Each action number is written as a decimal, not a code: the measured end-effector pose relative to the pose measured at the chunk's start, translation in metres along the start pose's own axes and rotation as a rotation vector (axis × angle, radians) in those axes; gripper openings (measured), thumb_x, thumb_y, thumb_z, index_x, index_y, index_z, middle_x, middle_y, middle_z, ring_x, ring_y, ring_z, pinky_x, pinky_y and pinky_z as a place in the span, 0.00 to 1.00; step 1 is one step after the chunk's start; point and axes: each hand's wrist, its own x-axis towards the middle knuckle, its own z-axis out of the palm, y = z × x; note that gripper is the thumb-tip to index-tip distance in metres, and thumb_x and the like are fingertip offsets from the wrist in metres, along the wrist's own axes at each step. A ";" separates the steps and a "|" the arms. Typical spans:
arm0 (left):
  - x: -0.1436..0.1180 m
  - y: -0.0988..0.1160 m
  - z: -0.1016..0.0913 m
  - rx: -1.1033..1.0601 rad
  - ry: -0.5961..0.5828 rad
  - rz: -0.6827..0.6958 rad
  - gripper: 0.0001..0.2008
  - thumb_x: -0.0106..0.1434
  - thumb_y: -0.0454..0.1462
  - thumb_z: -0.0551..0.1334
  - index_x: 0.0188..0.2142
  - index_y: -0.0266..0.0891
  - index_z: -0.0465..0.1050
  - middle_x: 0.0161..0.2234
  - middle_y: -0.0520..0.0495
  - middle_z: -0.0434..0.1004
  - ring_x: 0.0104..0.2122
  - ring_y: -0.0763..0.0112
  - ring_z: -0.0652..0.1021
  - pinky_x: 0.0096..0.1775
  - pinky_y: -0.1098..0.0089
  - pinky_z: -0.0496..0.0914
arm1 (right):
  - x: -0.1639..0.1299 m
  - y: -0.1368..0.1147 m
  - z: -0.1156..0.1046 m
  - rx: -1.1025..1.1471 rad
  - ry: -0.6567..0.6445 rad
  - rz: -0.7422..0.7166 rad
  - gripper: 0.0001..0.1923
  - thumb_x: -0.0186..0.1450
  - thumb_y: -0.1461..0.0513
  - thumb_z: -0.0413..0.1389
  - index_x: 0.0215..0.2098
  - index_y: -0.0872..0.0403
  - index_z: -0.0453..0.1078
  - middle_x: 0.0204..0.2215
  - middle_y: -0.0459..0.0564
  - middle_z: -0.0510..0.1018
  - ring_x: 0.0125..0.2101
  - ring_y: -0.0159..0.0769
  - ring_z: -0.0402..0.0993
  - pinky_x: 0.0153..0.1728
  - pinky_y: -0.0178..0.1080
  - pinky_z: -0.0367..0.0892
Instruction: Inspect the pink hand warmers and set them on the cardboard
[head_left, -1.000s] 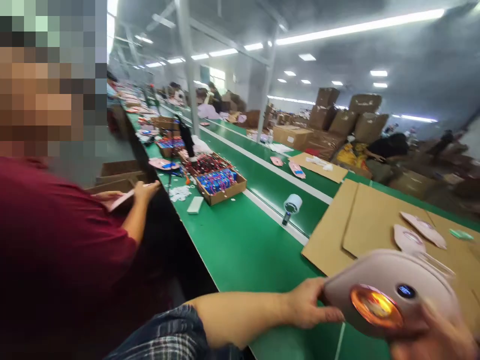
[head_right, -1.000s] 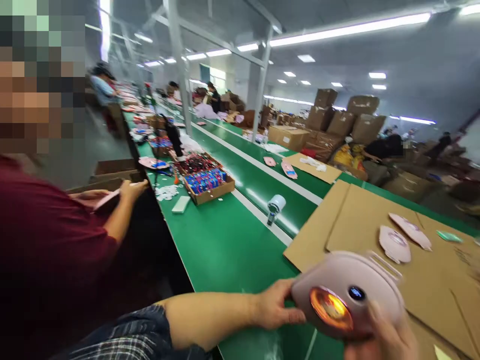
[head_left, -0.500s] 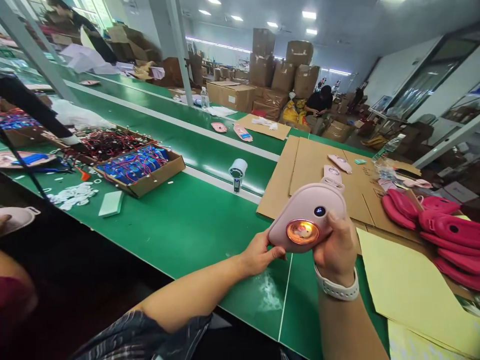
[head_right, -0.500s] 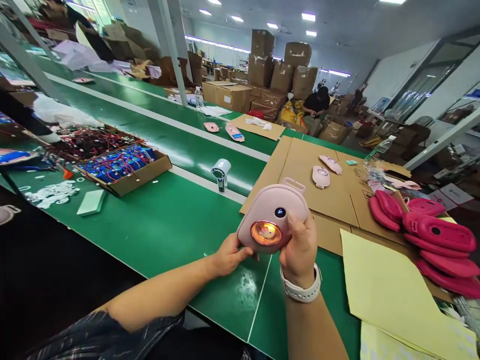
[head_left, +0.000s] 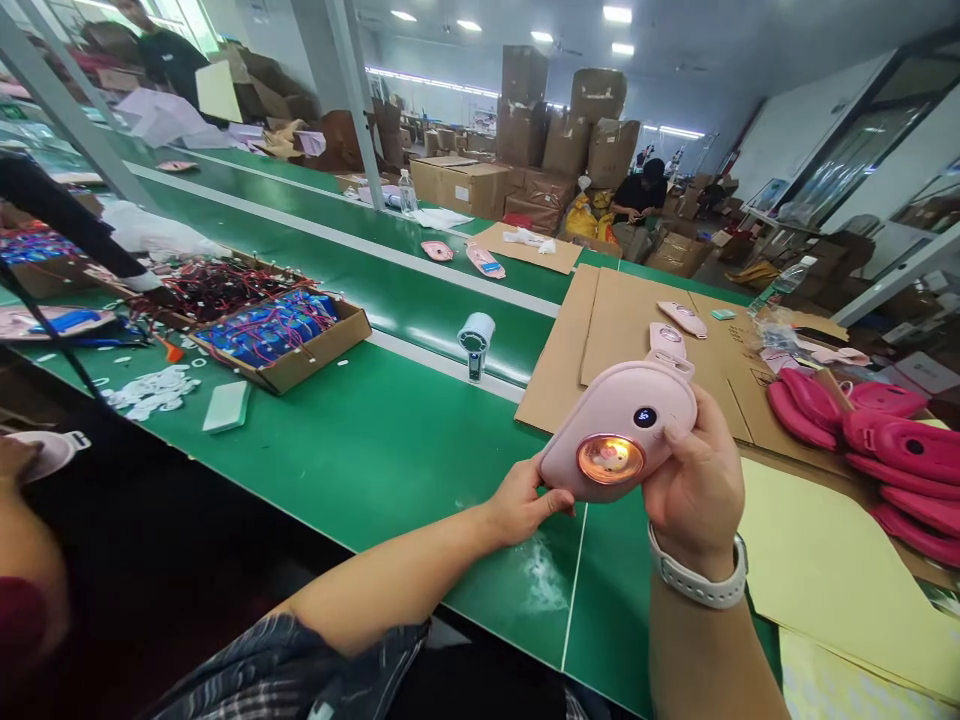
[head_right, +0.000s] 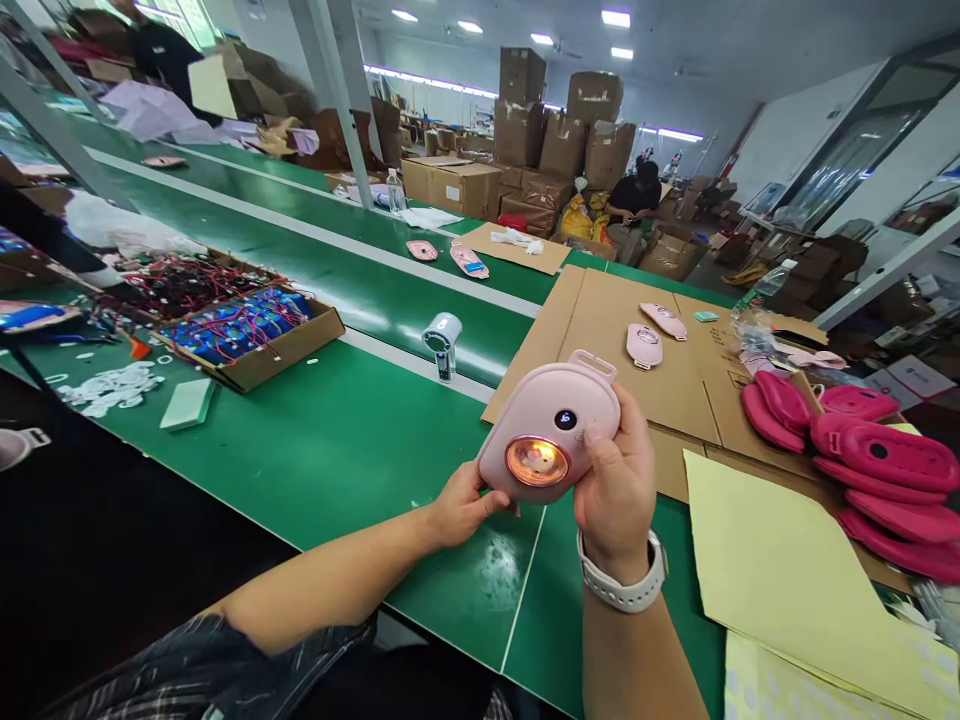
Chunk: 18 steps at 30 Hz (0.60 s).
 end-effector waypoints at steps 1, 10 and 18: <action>0.000 0.001 0.000 0.018 -0.005 0.008 0.33 0.59 0.61 0.62 0.45 0.31 0.72 0.29 0.43 0.79 0.26 0.67 0.78 0.33 0.70 0.73 | 0.000 0.000 0.000 -0.002 0.009 -0.010 0.19 0.58 0.63 0.58 0.48 0.53 0.75 0.46 0.49 0.79 0.46 0.40 0.75 0.47 0.41 0.70; 0.000 0.001 0.000 0.145 -0.009 0.028 0.36 0.60 0.61 0.61 0.54 0.33 0.72 0.44 0.39 0.81 0.40 0.58 0.79 0.45 0.65 0.73 | -0.002 0.000 0.000 -0.034 0.069 -0.011 0.21 0.54 0.65 0.57 0.47 0.52 0.75 0.45 0.48 0.79 0.46 0.42 0.75 0.46 0.43 0.69; 0.006 -0.002 -0.009 0.151 -0.101 0.064 0.38 0.63 0.59 0.59 0.63 0.35 0.63 0.58 0.34 0.71 0.56 0.50 0.73 0.58 0.56 0.66 | 0.003 0.006 -0.003 -0.109 0.082 -0.041 0.21 0.54 0.63 0.57 0.47 0.52 0.74 0.47 0.49 0.78 0.48 0.45 0.74 0.53 0.50 0.67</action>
